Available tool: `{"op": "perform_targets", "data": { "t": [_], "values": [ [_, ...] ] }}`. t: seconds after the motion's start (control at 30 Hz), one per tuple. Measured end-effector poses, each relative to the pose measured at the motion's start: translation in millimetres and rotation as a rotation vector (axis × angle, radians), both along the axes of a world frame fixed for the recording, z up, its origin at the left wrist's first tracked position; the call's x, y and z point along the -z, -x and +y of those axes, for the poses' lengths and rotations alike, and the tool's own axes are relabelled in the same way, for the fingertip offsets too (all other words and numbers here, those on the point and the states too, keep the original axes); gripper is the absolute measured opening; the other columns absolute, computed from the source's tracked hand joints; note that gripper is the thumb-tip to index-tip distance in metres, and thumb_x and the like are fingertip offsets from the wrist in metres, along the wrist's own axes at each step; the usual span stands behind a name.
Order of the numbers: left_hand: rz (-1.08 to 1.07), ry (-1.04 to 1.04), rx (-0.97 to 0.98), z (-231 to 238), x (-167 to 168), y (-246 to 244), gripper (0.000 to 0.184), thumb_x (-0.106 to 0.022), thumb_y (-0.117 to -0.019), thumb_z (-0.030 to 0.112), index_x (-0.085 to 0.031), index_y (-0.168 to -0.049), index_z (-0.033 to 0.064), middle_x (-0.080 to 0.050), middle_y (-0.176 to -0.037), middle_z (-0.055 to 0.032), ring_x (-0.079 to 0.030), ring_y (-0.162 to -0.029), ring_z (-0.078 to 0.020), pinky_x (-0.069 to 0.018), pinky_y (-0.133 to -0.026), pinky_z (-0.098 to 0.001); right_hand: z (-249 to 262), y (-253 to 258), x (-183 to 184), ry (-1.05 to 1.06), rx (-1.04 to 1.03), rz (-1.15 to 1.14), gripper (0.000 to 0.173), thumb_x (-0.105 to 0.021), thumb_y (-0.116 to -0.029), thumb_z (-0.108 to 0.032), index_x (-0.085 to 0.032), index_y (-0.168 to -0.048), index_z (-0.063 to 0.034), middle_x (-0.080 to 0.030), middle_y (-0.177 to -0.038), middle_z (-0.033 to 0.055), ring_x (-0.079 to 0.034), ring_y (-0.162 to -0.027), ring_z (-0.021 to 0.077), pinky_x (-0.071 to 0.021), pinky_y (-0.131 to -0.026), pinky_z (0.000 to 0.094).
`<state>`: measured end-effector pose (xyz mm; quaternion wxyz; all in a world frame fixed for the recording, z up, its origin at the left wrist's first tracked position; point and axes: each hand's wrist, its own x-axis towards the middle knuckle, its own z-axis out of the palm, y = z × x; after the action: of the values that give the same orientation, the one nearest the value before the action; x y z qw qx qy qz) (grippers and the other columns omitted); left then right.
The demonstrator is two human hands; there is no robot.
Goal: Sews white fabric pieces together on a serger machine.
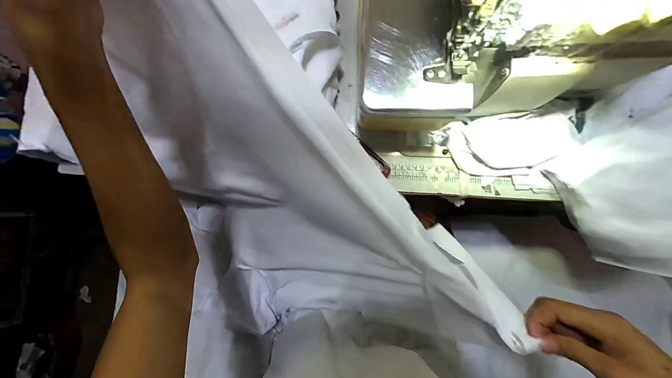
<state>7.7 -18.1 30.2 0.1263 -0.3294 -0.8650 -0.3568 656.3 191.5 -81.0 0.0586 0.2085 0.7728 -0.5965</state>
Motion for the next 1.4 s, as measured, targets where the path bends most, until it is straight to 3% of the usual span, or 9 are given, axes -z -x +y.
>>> {"op": "perform_targets", "data": {
  "t": [0.07,0.13,0.23,0.4,0.53,0.6,0.8,1.0,1.4],
  "values": [
    [-0.058,-0.152,0.168,17,-2,-57,0.018,-0.061,-0.0971,0.018,-0.057,-0.082,0.0115,-0.050,-0.074,0.0091,-0.051,-0.066,0.0038,-0.0448,-0.060,-0.0179,3,-36,-2,-0.101,-0.027,-0.299,0.010,-0.071,-0.0920,-0.023,-0.073,-0.094,-0.0133,-0.064,-0.074,-0.0060,-0.052,-0.059,0.0014,-0.0434,-0.053,0.0224],
    [-0.134,-0.373,0.521,53,0,-117,0.014,-0.066,-0.0931,0.009,-0.063,-0.082,0.0170,-0.060,-0.074,0.0186,-0.058,-0.069,0.0093,-0.0509,-0.064,-0.0135,-5,-43,1,-0.200,0.017,-0.627,0.010,-0.074,-0.0917,-0.012,-0.073,-0.094,-0.0025,-0.067,-0.076,0.0138,-0.064,-0.068,0.0314,-0.0506,-0.065,0.0566],
    [-0.162,-0.374,0.990,90,19,-179,0.010,-0.063,-0.0980,0.005,-0.070,-0.105,0.0010,-0.071,-0.098,0.0055,-0.065,-0.089,0.0028,-0.0564,-0.082,-0.0189,-22,-17,-2,-0.365,0.158,-0.626,0.026,-0.075,-0.0935,-0.017,-0.071,-0.106,0.0054,-0.069,-0.087,0.0284,-0.067,-0.083,0.0521,-0.0470,-0.076,0.0766],
    [-0.256,-0.231,1.002,99,33,-236,0.024,-0.068,-0.0961,0.005,-0.061,-0.117,-0.0050,-0.069,-0.087,-0.0045,-0.064,-0.073,-0.0038,-0.0550,-0.068,-0.0192,-34,104,-39,-0.635,0.308,0.141,0.053,-0.056,-0.1021,-0.049,-0.064,-0.134,-0.0070,-0.068,-0.121,0.0116,-0.066,-0.109,0.0211,-0.0551,-0.092,0.0428],
    [-0.346,-0.210,0.962,90,29,-260,0.018,-0.070,-0.0953,0.007,-0.063,-0.110,-0.0009,-0.070,-0.086,-0.0013,-0.065,-0.073,-0.0019,-0.0557,-0.066,-0.0165,-32,192,-58,-0.565,0.389,0.511,0.054,-0.069,-0.0963,-0.036,-0.058,-0.138,-0.0034,-0.066,-0.130,0.0101,-0.062,-0.118,0.0178,-0.0522,-0.100,0.0358],
    [-0.371,-0.184,0.922,78,27,-269,0.011,-0.070,-0.0957,0.007,-0.063,-0.103,0.0028,-0.066,-0.079,0.0001,-0.061,-0.064,-0.0014,-0.0516,-0.057,-0.0137,-28,212,-62,-0.419,0.382,0.626,0.039,-0.072,-0.0962,-0.025,-0.064,-0.127,-0.0027,-0.069,-0.114,0.0057,-0.067,-0.104,0.0121,-0.0563,-0.092,0.0294],
    [-0.311,-0.132,0.774,62,27,-284,0.006,-0.064,-0.1005,0.011,-0.063,-0.104,0.0055,-0.062,-0.073,-0.0001,-0.054,-0.054,-0.0031,-0.0438,-0.046,-0.0156,-28,212,-62,-0.304,0.447,0.691,0.014,-0.077,-0.0891,-0.006,-0.068,-0.099,-0.0049,-0.069,-0.089,0.0015,-0.068,-0.080,0.0078,-0.0591,-0.072,0.0213],
    [-0.255,-0.194,0.730,62,33,-288,0.007,-0.068,-0.0976,0.010,-0.066,-0.102,0.0052,-0.067,-0.085,0.0002,-0.063,-0.071,-0.0017,-0.0528,-0.061,-0.0153,-29,204,-62,-0.396,0.470,0.637,0.011,-0.076,-0.0917,-0.011,-0.072,-0.101,-0.0067,-0.071,-0.093,0.0007,-0.067,-0.086,0.0075,-0.0562,-0.077,0.0222],
    [-0.261,-0.203,0.704,64,28,-295,0.013,-0.071,-0.0970,0.018,-0.064,-0.094,0.0078,-0.062,-0.071,0.0020,-0.056,-0.055,-0.0016,-0.0442,-0.046,-0.0147,-31,203,-74,-0.493,0.448,0.583,0.018,-0.083,-0.0850,-0.021,-0.072,-0.095,-0.0102,-0.068,-0.086,-0.0020,-0.062,-0.077,0.0058,-0.0494,-0.067,0.0198]
  ]
}}
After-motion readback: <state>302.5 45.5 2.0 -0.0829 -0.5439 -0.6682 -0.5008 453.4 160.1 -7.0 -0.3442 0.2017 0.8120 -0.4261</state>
